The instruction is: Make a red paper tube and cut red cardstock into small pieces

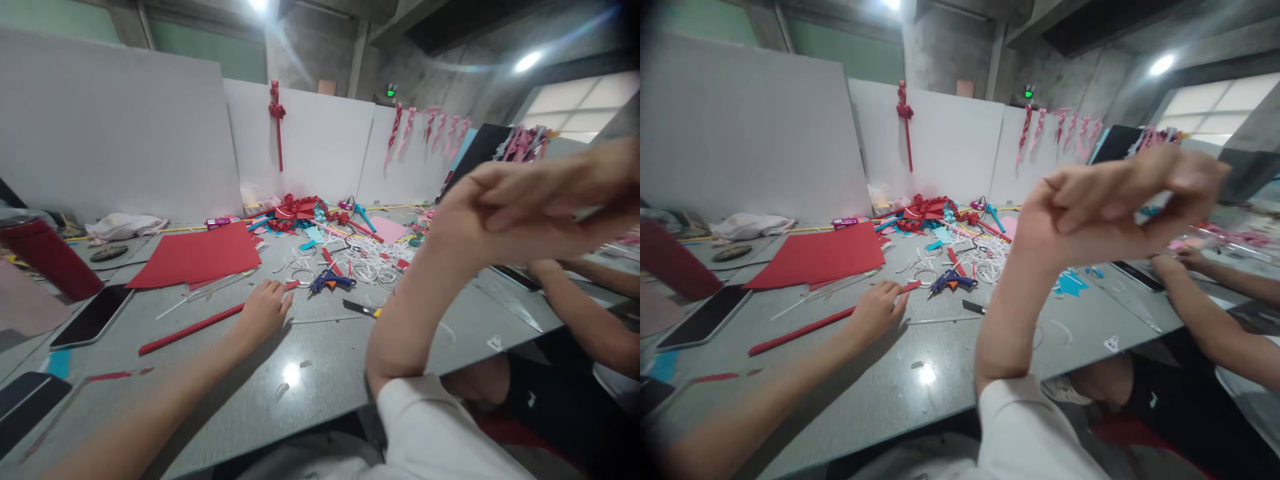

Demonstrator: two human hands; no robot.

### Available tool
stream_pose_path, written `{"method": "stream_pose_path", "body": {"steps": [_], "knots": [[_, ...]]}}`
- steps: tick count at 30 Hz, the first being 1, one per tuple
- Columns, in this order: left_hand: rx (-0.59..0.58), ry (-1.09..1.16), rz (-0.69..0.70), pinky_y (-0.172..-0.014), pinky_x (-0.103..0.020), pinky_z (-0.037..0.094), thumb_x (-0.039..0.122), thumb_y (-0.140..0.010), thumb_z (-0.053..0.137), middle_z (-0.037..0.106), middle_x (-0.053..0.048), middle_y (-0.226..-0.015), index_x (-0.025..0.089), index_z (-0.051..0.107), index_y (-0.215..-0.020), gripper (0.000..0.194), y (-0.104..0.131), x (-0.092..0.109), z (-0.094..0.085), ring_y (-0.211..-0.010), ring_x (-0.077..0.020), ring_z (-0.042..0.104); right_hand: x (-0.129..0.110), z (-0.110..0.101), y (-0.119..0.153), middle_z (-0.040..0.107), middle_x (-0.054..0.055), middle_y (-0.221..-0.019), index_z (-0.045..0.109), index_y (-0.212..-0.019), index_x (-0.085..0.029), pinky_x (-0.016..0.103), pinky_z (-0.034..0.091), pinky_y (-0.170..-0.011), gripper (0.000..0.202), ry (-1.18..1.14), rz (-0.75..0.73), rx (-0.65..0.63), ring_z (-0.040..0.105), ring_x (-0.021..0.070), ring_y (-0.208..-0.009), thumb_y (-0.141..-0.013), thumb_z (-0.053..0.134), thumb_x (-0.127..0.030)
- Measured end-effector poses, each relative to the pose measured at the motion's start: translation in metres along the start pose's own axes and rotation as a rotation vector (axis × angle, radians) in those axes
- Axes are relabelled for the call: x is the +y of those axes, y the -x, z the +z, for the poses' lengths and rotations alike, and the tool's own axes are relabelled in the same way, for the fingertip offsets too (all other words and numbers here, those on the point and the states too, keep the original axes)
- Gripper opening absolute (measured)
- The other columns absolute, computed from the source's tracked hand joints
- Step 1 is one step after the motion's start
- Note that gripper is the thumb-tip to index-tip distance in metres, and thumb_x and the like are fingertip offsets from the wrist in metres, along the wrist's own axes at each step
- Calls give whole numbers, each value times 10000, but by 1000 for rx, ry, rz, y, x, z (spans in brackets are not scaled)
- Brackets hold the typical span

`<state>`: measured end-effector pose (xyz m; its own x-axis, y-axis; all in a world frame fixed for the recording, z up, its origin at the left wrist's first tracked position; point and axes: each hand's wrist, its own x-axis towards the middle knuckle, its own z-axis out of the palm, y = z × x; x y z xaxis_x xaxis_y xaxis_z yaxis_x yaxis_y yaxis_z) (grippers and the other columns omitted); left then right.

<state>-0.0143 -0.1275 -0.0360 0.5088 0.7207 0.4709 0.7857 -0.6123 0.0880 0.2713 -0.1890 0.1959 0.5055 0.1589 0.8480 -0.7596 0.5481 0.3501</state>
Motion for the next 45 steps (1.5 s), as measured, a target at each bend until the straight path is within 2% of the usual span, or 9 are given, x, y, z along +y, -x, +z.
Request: {"method": "stream_pose_path", "body": {"steps": [1, 4, 8, 13, 18, 27, 35, 41, 45], "knots": [[-41, -52, -50, -913, -447, 516, 309, -1031, 516, 702, -170, -1047, 163, 709, -1028, 243, -6, -6, 5, -1043, -310, 637, 13, -6, -1, 367, -52, -511, 623, -641, -225, 237, 244, -285, 792, 249, -38, -146, 325, 53, -263, -1063, 77, -614], [-149, -128, -162, -915, -433, 485, 372, -1002, 586, 685, -163, -1128, 176, 704, -1061, 236, -17, -20, 21, -1103, -324, 594, 35, -44, 14, 392, -48, -523, 631, -636, -218, 234, 291, -401, 547, 927, -14, -243, 381, 69, -395, -1057, 468, -526], [-187, -125, -211, -911, -418, 457, 370, -1013, 568, 680, -164, -1126, 152, 700, -1052, 258, -14, -29, 37, -1092, -328, 583, 19, -120, 65, 499, -24, -558, 680, -688, -194, 274, 327, -517, 502, 1614, 605, -386, 440, 114, -510, -1031, 517, -522], [-123, 6, -273, -899, -380, 453, 327, -1012, 572, 675, -131, -1063, 161, 689, -1007, 203, -1, -48, 40, -1038, -289, 598, -13, -183, 127, 658, 40, -683, 688, -715, -172, 290, 358, -643, 409, 2083, 1241, -886, 566, 169, -660, -1011, 521, -400], [-111, 143, -258, -881, -353, 461, 282, -1007, 565, 665, -105, -1042, 180, 672, -954, 156, 7, -60, 36, -1028, -265, 608, -27, -192, 160, 743, 154, -1022, 729, -973, -162, 305, 416, -774, 425, 2187, 1483, -1123, 659, 270, -949, -981, 582, -561], [-71, 94, -212, -832, -359, 473, 315, -1093, 381, 685, -122, -1037, 170, 629, -1058, 290, 7, -54, 38, -972, -267, 640, -26, -181, 175, 735, 160, -1153, 673, -1141, -180, 384, 412, -911, 419, 2167, 1563, -1066, 663, 341, -1105, -960, 640, -556], [18, 60, -230, -864, -359, 495, 331, -1104, 351, 710, -135, -1095, 165, 649, -1140, 343, 5, -47, 30, -1023, -268, 671, -26, -181, 172, 740, 70, -937, 647, -973, -194, 260, 367, -645, 194, 2031, 1496, -880, 674, 217, -819, -888, 664, -367], [20, -28, -255, -756, -332, 474, 380, -1095, 420, 730, -127, -1150, 175, 555, -1319, 333, 5, -45, 23, -1008, -271, 706, -27, -182, 164, 737, 63, -885, 629, -1082, -202, 260, 327, -611, 360, 2174, 1381, -801, 650, 213, -746, -862, 690, -481], [-58, -31, -255, -682, -323, 422, 417, -1098, 394, 731, -106, -1011, 191, 577, -1166, 299, 5, -45, 19, -894, -264, 705, -27, -182, 157, 751, 40, -890, 653, -1080, -231, 273, 377, -652, 387, 2137, 1292, -630, 666, 212, -769, -861, 686, -549]]}}
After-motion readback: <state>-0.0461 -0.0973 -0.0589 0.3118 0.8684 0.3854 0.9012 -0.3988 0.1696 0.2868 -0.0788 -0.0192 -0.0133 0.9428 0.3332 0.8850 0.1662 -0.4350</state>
